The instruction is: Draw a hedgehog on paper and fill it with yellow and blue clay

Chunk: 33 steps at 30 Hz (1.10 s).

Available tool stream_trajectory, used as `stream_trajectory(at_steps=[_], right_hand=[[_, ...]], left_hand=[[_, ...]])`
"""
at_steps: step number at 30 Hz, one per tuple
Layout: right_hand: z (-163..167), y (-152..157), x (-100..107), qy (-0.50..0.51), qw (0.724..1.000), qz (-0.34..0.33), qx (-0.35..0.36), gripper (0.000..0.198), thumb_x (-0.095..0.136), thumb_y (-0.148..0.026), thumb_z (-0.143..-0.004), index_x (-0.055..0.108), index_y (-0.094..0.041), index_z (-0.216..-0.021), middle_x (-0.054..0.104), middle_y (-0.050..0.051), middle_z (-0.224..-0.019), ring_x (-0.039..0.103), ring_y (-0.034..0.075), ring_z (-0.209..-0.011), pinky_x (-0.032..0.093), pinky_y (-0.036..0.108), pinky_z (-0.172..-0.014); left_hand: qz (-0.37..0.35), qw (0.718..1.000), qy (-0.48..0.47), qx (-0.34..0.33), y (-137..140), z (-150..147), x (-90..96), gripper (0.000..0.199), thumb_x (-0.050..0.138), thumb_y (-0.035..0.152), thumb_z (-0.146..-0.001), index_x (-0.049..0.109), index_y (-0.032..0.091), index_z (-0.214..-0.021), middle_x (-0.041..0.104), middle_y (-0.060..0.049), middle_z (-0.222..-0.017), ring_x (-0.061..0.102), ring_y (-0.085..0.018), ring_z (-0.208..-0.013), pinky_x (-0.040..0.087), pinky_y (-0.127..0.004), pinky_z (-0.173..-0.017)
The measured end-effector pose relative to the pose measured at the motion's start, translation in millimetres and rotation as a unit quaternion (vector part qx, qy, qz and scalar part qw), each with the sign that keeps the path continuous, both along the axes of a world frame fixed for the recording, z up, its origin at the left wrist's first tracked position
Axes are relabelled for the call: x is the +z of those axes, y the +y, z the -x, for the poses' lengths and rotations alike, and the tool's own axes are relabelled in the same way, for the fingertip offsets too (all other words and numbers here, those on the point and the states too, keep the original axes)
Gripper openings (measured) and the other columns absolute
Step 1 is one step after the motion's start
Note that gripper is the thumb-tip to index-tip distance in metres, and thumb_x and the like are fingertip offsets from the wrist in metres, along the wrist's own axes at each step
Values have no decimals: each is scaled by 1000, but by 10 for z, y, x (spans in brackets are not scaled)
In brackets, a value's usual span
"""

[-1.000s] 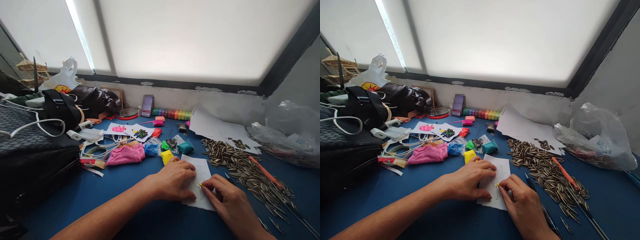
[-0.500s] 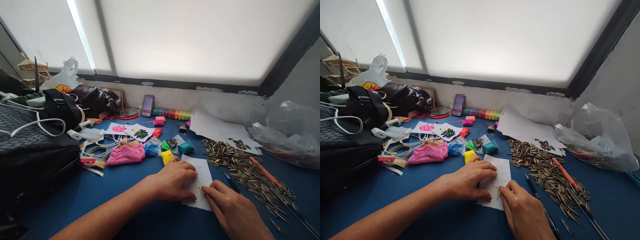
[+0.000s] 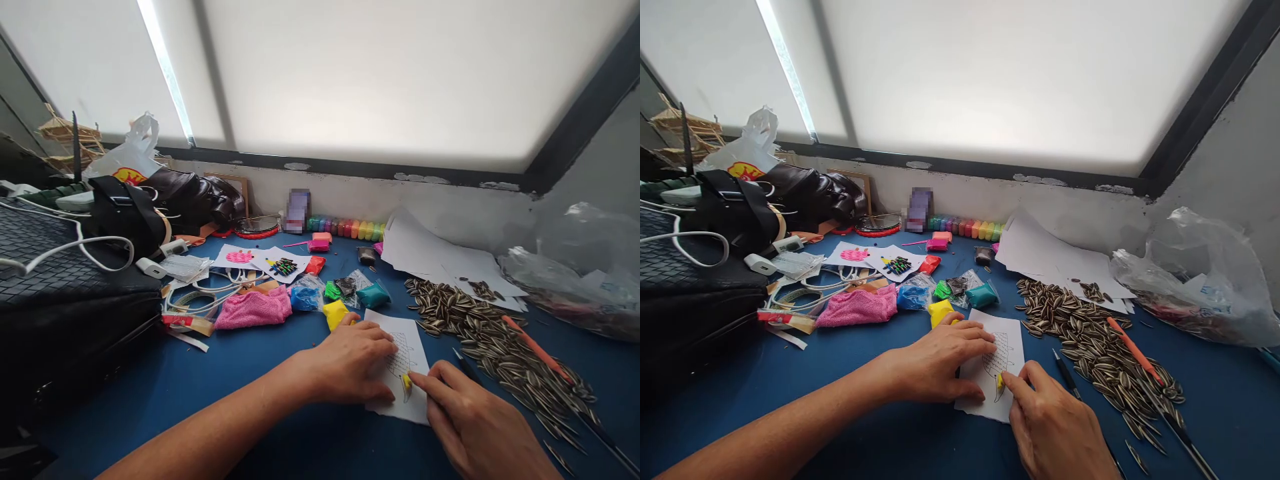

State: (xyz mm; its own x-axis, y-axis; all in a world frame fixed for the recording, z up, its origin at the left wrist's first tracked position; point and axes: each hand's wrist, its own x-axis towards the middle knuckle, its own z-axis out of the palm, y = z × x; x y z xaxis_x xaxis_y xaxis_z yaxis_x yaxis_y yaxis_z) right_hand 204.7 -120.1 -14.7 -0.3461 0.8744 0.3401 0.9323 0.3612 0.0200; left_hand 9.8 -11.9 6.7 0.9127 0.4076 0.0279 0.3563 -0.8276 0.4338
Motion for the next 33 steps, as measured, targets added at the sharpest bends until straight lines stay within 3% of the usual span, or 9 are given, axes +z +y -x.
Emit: stream_trajectory(at_steps=[3,8,14,19,28,33], right_hand=[[-32,-46,-63,-19,999,29,6,27,44,-17,-89,67,-26,-101,62,0,-75,64,10,-52,44,19,-44],[-51,-75,-140,-8,998,60,-5,27,44,-18,-89,65,-25,-105,63,0,-77,65,10,-53,42,19,-43],[-44,-43,-111,-26,999,29,4,31,40,-14,-87,66,-24,-102,61,0,-73,62,10,-46,40,20,-39],[-50,-36,-37,-39,999,11,19,33,42,-18,-90,63,-25,-115,60,-1,-77,63,9,-48,43,19,-41],[92,-23,14,-45,998,-28,43,33,38,-11,-83,68,-22,-90,59,-1,-65,60,10,-38,39,19,-33],[32,-42,-13,-31,999,15,33,31,39,-10,-83,66,-24,-89,60,-1,-67,61,10,-41,41,19,-37]], left_hand=[[-11,1000,7,1,1,0,1,55,75,42,-77,57,16,-122,59,-10,-130,44,-31,-128,29,-48,-108],[-17,1000,13,-3,-8,-5,34,51,74,40,-77,59,16,-119,61,-10,-128,49,-29,-123,32,-45,-106],[-6,1000,21,-1,-11,-10,43,52,73,39,-79,58,15,-123,59,-10,-131,46,-30,-126,30,-48,-108],[-11,1000,21,0,-4,-5,11,54,72,41,-79,57,16,-125,59,-9,-132,44,-30,-128,29,-48,-109],[-9,1000,20,-2,-10,-4,3,53,72,40,-79,57,15,-123,59,-10,-132,43,-31,-129,28,-50,-110],[-14,1000,18,-2,-7,-4,-3,51,72,41,-79,58,16,-121,59,-10,-131,44,-31,-128,29,-50,-109]])
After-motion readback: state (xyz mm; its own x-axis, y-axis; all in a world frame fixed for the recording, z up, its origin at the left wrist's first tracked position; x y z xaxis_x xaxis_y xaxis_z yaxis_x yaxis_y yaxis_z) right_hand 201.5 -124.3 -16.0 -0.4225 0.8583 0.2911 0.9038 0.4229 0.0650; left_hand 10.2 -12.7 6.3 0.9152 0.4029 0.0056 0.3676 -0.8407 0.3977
